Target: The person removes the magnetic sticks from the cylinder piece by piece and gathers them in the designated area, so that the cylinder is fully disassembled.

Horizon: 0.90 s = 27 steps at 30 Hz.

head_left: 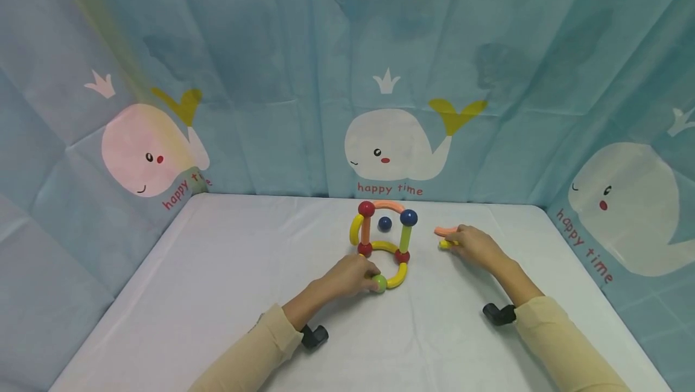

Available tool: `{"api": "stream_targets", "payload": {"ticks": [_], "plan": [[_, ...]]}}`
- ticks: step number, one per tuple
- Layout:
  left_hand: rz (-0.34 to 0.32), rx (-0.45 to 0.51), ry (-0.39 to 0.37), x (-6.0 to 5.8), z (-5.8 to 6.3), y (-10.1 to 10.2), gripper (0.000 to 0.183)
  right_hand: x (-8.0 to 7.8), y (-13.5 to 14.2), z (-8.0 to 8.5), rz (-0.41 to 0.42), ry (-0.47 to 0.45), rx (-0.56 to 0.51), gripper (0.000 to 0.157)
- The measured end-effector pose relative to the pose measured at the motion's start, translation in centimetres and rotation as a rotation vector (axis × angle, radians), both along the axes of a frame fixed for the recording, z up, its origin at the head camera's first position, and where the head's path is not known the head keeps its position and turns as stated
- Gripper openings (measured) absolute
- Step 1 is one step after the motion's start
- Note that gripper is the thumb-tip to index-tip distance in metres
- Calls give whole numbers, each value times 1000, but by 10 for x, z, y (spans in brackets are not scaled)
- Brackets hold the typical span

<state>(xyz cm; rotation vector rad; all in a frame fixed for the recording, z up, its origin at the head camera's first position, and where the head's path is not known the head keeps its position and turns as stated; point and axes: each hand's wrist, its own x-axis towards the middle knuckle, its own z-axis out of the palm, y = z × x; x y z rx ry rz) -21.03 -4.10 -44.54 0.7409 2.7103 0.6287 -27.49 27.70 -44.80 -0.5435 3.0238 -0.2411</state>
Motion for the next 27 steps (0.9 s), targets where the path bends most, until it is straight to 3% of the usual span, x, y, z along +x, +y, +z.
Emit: {"api": "stream_targets", "payload": {"ticks": [12,18,27], "plan": [[-4,4,1,2,1,1,32,3,-4,2,16,-40,27,27],[-5,10,6,2,0,0,32,5,-4,1,52,-4,-19,20],[-3,15,2,1,-1,-1,32,5,-4,0,35,14,-32,21]]}}
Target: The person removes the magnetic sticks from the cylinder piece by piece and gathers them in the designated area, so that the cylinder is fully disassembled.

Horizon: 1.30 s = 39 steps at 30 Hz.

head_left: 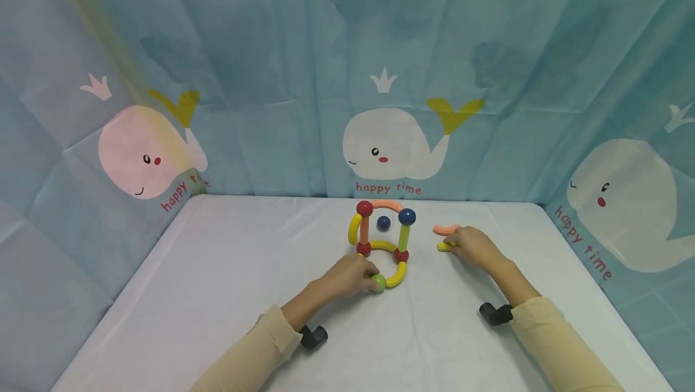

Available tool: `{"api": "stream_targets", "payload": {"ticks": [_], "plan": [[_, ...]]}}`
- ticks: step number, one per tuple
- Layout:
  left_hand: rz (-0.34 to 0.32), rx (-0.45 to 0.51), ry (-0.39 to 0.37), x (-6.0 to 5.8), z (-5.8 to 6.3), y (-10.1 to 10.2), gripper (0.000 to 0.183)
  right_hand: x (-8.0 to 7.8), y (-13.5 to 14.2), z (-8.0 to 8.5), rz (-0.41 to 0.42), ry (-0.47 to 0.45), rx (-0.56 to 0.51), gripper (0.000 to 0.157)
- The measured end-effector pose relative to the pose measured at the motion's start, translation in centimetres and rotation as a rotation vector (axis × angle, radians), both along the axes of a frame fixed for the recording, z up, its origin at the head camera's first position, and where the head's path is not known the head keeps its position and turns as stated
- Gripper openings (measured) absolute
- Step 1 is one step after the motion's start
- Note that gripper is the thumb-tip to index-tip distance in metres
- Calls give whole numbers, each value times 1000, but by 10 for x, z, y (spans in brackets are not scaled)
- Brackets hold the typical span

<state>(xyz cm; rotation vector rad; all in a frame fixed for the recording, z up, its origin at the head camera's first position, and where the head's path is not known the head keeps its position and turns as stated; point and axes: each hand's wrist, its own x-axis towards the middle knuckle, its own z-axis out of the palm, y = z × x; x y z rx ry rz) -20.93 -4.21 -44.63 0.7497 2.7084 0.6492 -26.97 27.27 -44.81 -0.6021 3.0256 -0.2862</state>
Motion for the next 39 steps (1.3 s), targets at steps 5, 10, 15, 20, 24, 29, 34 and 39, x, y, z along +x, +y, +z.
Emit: {"api": "stream_targets", "payload": {"ticks": [5,10,15,20,24,29,34,39], "plan": [[-7,4,7,0,1,-1,32,0,0,0,4,2,-13,22],[-10,6,9,0,1,-1,32,-1,1,-1,9,6,2,21],[-10,4,14,2,1,-1,31,-3,2,-2,8,-4,9,21],[6,1,8,1,2,0,33,-3,3,-3,8,-6,3,21],[11,-6,7,1,2,1,33,-2,3,-2,6,-6,6,21],[7,-16,1,2,3,1,33,-2,3,-4,-2,-5,-13,22],[0,-44,4,1,5,2,33,0,2,2,-54,-34,-108,33],[-15,-74,22,2,4,3,33,0,1,18,-112,-69,-143,35]]}}
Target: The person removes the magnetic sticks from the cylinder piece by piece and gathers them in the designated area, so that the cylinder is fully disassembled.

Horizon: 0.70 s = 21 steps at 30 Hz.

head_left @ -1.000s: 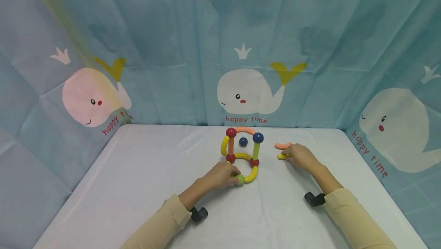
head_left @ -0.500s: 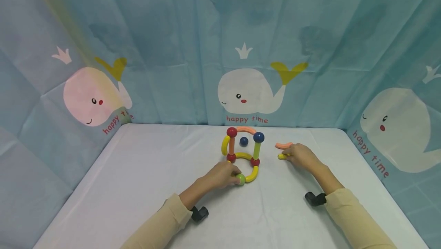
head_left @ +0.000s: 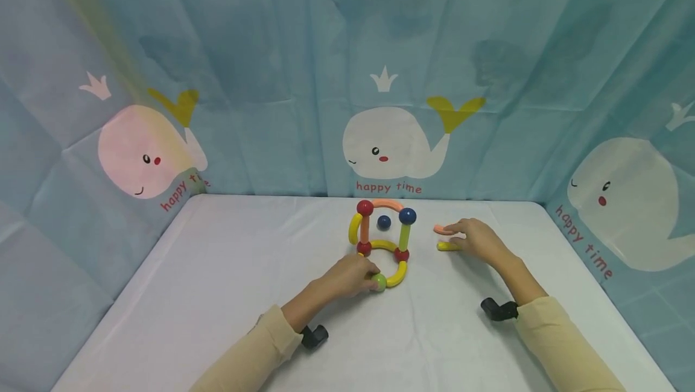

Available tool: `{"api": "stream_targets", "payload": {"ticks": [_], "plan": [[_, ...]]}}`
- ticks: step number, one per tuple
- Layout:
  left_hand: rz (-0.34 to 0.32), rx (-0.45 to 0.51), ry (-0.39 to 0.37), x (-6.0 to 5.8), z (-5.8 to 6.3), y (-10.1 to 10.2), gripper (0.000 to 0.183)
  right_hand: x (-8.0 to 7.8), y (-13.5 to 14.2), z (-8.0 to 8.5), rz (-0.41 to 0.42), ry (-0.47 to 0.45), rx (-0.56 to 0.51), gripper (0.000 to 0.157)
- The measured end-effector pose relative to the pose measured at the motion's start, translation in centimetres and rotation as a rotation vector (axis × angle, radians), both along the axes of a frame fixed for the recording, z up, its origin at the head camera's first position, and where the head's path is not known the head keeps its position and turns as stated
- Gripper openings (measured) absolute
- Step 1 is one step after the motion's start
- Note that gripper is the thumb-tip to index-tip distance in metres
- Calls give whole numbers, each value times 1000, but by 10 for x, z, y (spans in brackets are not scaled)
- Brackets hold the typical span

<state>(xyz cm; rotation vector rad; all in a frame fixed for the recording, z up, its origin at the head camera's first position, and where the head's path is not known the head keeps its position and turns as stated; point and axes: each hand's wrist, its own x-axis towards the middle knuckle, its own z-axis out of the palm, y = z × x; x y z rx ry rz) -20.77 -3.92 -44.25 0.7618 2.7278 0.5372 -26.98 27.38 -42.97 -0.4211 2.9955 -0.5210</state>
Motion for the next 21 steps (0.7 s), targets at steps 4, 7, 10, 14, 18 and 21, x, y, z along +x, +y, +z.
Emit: {"api": "stream_targets", "payload": {"ticks": [4,7,10,14,18,21], "plan": [[-7,-3,20,1,0,1,33,-1,-1,16,2,17,-54,35],[-19,-14,55,2,0,1,33,-3,-5,27,32,50,-90,36],[-34,-39,102,3,2,1,35,-5,-11,38,60,75,-129,35],[-41,-19,156,9,10,-2,38,-8,-22,54,88,98,-176,36],[-53,120,276,13,21,-7,36,-10,-34,69,130,130,-197,35],[-51,278,429,11,25,-13,35,-10,-44,79,151,145,-201,35]]}}
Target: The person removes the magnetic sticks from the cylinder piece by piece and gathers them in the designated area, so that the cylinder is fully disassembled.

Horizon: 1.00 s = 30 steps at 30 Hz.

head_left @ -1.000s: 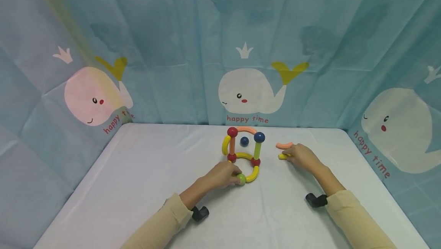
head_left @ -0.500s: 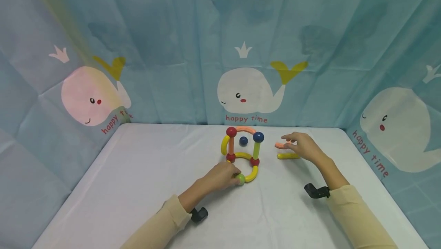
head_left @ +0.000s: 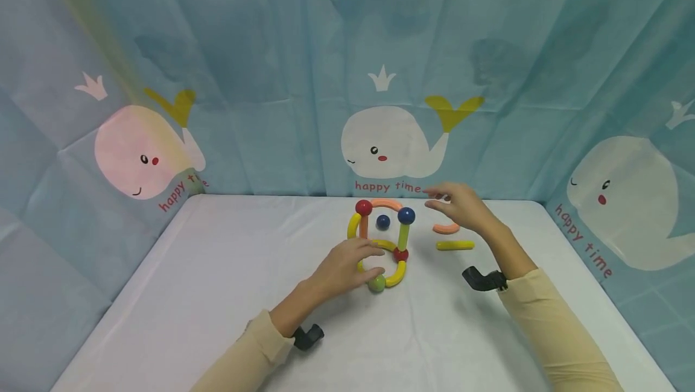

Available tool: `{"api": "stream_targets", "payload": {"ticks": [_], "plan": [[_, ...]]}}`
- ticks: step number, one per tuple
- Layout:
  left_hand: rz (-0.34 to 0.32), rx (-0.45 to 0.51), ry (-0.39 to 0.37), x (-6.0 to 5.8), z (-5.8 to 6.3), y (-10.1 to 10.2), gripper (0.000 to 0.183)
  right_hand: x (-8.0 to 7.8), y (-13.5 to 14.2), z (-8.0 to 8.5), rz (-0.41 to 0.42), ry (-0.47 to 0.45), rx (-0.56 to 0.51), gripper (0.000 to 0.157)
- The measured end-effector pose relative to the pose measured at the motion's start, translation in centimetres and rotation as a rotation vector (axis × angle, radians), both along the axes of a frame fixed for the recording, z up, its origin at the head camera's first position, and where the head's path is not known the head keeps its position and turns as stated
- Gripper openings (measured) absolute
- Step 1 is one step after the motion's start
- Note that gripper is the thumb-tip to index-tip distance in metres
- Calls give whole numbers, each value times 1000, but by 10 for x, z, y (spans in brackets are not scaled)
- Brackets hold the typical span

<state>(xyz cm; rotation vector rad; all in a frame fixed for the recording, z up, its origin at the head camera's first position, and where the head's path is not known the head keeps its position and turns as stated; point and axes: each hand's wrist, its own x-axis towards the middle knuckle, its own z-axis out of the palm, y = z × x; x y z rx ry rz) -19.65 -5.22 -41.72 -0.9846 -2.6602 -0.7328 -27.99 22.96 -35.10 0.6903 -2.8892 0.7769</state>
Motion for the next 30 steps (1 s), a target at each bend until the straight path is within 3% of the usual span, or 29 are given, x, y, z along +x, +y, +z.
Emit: {"api": "stream_targets", "payload": {"ticks": [5,9,14,23,30], "plan": [[57,278,220,-10,1,-10,33,1,-22,15,33,37,17,36],[186,381,263,-18,-3,-16,36,3,-41,21,92,103,39,35],[318,404,171,-23,-11,-18,42,5,-66,21,152,100,36,35],[378,468,-66,-26,-17,-9,40,3,-98,18,219,61,118,34],[390,508,-70,-26,-19,-8,32,0,-112,18,272,57,207,36]]}}
